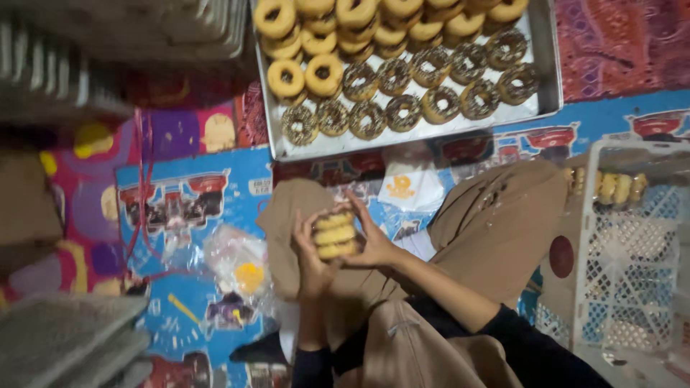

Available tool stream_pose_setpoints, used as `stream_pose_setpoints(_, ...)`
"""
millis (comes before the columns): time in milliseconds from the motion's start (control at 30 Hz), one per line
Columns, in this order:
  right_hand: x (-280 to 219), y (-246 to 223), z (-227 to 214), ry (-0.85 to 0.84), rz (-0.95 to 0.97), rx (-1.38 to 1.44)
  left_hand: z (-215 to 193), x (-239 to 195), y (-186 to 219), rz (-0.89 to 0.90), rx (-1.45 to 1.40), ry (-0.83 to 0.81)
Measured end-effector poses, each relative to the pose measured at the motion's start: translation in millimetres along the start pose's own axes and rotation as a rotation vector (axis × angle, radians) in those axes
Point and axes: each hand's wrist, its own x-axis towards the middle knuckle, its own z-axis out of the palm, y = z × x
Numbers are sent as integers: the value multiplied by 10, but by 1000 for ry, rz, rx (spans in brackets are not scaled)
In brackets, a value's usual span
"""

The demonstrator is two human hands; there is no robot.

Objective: The person sits on the floor and packs donuts from a metal tray into small plastic bags. They place each bagged donut into a white plastic crate.

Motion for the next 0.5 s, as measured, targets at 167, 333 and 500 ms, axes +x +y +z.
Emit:
stream_pose_setpoints(167,-172,-33,176,-150,-99,-423,-51,-226,197,-17,79,-19)
stream_pose_setpoints(333,-246,20,111,-120,-6,-190,224,-189,229,-123,-122,14)
stream_pose_setpoints(500,-691,-638,-673,272,93,30,954,137,552,-210,-422,-353)
